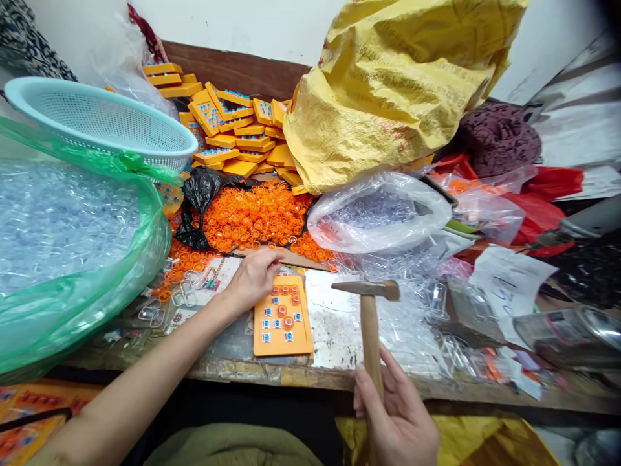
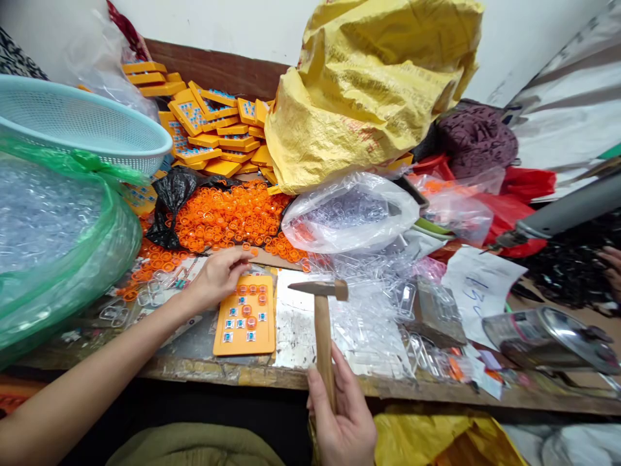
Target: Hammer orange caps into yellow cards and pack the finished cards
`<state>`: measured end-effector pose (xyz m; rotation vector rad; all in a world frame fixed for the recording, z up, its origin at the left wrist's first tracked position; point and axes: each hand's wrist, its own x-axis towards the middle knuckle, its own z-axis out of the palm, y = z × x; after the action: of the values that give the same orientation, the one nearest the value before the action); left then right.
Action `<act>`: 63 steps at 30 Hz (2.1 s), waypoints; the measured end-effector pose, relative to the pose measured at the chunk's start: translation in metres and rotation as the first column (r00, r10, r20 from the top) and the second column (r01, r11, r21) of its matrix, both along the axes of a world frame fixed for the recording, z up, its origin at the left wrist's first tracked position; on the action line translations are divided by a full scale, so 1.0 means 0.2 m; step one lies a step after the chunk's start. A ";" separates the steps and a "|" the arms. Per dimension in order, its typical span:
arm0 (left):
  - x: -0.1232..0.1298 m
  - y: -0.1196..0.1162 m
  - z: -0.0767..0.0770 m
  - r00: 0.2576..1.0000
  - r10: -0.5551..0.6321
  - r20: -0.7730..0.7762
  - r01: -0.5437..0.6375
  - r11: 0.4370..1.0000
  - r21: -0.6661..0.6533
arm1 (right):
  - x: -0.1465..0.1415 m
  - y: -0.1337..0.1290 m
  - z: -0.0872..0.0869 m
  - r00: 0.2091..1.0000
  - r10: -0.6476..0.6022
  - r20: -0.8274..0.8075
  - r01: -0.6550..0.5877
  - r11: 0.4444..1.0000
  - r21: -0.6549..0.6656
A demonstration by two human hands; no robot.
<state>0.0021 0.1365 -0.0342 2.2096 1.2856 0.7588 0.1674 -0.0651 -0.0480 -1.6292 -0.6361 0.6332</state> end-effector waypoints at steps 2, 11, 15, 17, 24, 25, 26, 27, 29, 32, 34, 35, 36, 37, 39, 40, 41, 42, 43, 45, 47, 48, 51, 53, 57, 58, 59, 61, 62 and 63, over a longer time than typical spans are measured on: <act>-0.05 -0.12 0.04 0.994 -0.002 0.111 0.009 0.998 -0.063 | -0.02 -0.03 -0.01 0.999 -0.030 0.039 0.029 1.000 0.005; -0.09 -0.40 0.05 0.967 -0.026 0.254 0.121 0.921 -0.369 | 0.08 -0.10 -0.06 0.810 0.364 0.459 -0.337 0.931 -0.143; -0.08 -0.44 -0.02 0.980 0.025 0.198 0.027 0.966 -0.258 | 0.11 -0.11 -0.05 0.551 0.468 0.691 -0.488 0.853 -0.188; -0.08 -0.46 -0.05 0.979 0.051 0.199 -0.017 0.985 -0.169 | 0.09 -0.10 -0.03 0.475 0.475 0.740 -0.533 0.825 -0.187; -0.07 -0.50 -0.09 0.948 0.097 0.303 -0.066 0.992 -0.109 | 0.05 -0.06 0.03 0.575 0.428 0.698 -0.538 0.840 -0.071; -0.07 -0.49 -0.08 0.948 0.099 0.302 -0.067 0.991 -0.115 | 0.04 -0.06 0.04 0.619 0.394 0.679 -0.507 0.861 -0.038; -0.07 -0.49 -0.08 0.950 0.100 0.296 -0.067 0.991 -0.118 | 0.04 -0.06 0.05 0.650 0.370 0.664 -0.482 0.876 -0.016; -0.07 -0.48 -0.08 0.952 0.102 0.290 -0.068 0.990 -0.123 | 0.04 -0.06 0.06 0.655 0.381 0.652 -0.486 0.874 -0.023; -0.07 -0.48 -0.08 0.953 0.116 0.280 -0.076 0.985 -0.153 | 0.03 -0.06 0.07 0.624 0.464 0.629 -0.535 0.840 -0.090; -0.07 -0.48 -0.09 0.950 0.150 0.275 -0.091 0.972 -0.215 | 0.03 -0.06 0.07 0.615 0.549 0.566 -0.566 0.807 -0.169; -0.07 -0.48 -0.07 0.950 0.150 0.275 -0.082 0.967 -0.243 | 0.03 -0.05 0.05 0.674 0.535 0.509 -0.541 0.827 -0.153; -0.08 -0.47 -0.05 0.951 0.147 0.273 -0.074 0.963 -0.260 | 0.02 -0.05 0.04 0.719 0.514 0.467 -0.518 0.845 -0.132; -0.09 -0.45 -0.03 0.952 0.147 0.269 -0.070 0.959 -0.276 | 0.02 -0.04 0.03 0.776 0.473 0.416 -0.474 0.874 -0.110; -0.09 -0.42 -0.01 0.951 0.154 0.266 -0.076 0.957 -0.281 | 0.02 -0.04 0.02 0.837 0.413 0.359 -0.409 0.908 -0.091; -0.09 -0.32 0.04 0.953 0.168 0.253 -0.110 0.967 -0.229 | 0.03 -0.01 0.00 0.927 0.298 0.228 -0.283 0.954 -0.097; -0.08 -0.26 0.05 0.958 0.169 0.233 -0.131 0.977 -0.169 | 0.03 0.01 -0.01 0.950 0.268 0.159 -0.251 0.961 -0.119; -0.06 -0.18 0.06 0.968 0.154 0.198 -0.136 0.986 -0.101 | 0.03 0.03 0.00 0.965 0.247 0.088 -0.234 0.962 -0.140; -0.04 -0.11 0.06 0.982 0.126 0.137 -0.120 0.991 -0.050 | 0.03 0.04 0.00 0.973 0.228 0.020 -0.223 0.963 -0.150; -0.01 -0.04 0.05 0.992 0.103 0.072 -0.101 0.995 -0.029 | 0.03 0.06 0.01 0.977 0.209 -0.043 -0.213 0.966 -0.149; 0.06 0.09 0.02 0.998 0.067 0.015 -0.066 0.997 -0.043 | 0.02 0.07 0.03 0.977 0.167 -0.129 -0.183 0.975 -0.126; 0.11 0.17 -0.01 0.999 0.048 -0.003 -0.048 0.996 -0.080 | 0.01 0.08 0.05 0.974 0.150 -0.169 -0.170 0.979 -0.110; 0.12 0.19 -0.01 0.999 0.042 -0.006 -0.043 0.994 -0.103 | 0.01 0.07 0.05 0.972 0.147 -0.186 -0.169 0.980 -0.106; 0.11 0.16 0.01 0.999 0.032 0.017 -0.028 0.982 -0.187 | 0.02 0.06 0.03 0.960 0.156 -0.231 -0.181 0.980 -0.088; 0.05 0.08 0.05 0.998 0.036 0.047 -0.024 0.972 -0.234 | 0.03 0.05 0.01 0.957 0.158 -0.245 -0.182 0.980 -0.077; -0.08 -0.19 0.10 0.969 0.105 0.226 -0.022 0.940 -0.341 | 0.02 0.04 -0.02 0.969 0.150 -0.195 -0.174 0.979 -0.110; -0.10 -0.26 0.09 0.961 0.112 0.252 -0.013 0.931 -0.364 | 0.02 0.04 -0.03 0.974 0.163 -0.157 -0.183 0.975 -0.127; -0.12 -0.32 0.08 0.958 0.111 0.265 -0.003 0.926 -0.376 | 0.02 0.04 -0.03 0.978 0.179 -0.108 -0.194 0.971 -0.141; -0.14 -0.40 0.05 0.963 0.087 0.256 0.011 0.934 -0.358 | 0.01 0.03 -0.03 0.976 0.217 0.006 -0.214 0.966 -0.146; -0.14 -0.42 0.04 0.965 0.072 0.251 0.017 0.942 -0.336 | 0.00 0.02 -0.02 0.969 0.239 0.062 -0.229 0.964 -0.136; -0.15 -0.43 0.03 0.967 0.057 0.247 0.023 0.951 -0.309 | -0.01 0.01 -0.02 0.959 0.260 0.112 -0.247 0.962 -0.121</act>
<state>-0.0271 0.0501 -0.0285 1.7910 1.2051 0.7591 0.1655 -0.0627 -0.0523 -1.7103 -0.9288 0.7646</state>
